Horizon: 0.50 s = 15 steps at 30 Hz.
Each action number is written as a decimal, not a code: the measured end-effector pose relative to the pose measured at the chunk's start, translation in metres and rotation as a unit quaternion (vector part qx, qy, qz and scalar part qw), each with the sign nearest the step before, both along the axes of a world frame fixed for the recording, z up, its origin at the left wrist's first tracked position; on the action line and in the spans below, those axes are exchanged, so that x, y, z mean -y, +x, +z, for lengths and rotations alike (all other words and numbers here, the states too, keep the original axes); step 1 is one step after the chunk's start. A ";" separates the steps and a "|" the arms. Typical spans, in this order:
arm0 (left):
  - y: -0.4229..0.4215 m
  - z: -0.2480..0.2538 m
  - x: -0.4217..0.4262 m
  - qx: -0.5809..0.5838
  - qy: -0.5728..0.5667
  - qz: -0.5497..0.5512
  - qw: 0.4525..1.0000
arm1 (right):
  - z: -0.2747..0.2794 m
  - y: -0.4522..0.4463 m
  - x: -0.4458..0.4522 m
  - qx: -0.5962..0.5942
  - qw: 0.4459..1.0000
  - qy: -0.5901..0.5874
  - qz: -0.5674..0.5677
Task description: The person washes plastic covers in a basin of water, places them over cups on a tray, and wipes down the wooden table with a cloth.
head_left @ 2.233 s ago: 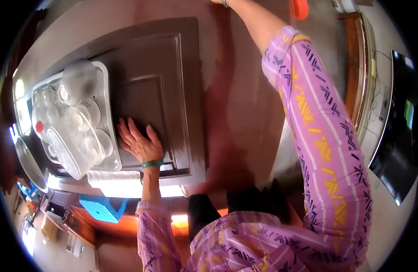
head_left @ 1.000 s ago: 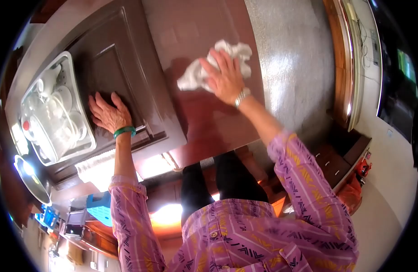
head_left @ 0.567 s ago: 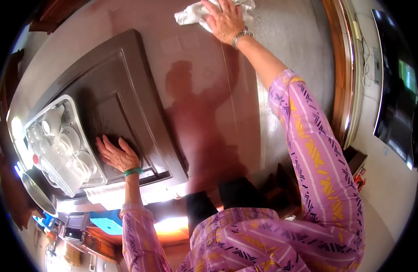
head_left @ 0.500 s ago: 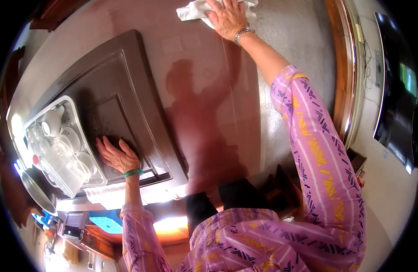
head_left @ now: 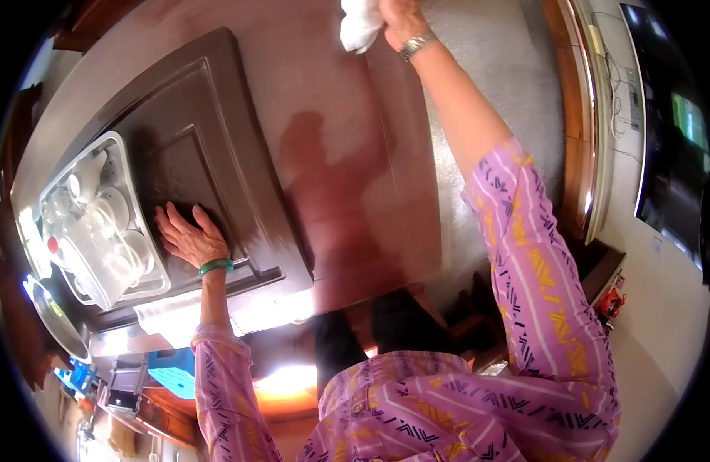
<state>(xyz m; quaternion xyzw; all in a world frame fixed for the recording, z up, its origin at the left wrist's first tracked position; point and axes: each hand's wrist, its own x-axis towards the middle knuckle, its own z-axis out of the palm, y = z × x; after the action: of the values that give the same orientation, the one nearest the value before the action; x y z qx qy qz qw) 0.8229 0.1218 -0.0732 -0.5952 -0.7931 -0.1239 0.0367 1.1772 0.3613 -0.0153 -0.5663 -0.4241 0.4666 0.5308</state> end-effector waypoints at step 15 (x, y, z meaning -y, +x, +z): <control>-0.001 0.001 0.001 0.007 -0.007 0.018 1.000 | -0.041 -0.013 0.230 0.568 0.812 0.101 0.086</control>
<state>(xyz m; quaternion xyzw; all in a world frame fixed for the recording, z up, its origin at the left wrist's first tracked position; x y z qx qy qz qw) 0.8222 0.1212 -0.0718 -0.5805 -0.8045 -0.1221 0.0297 1.1638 0.1311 -0.0562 -0.6349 -0.7418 0.0596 0.2074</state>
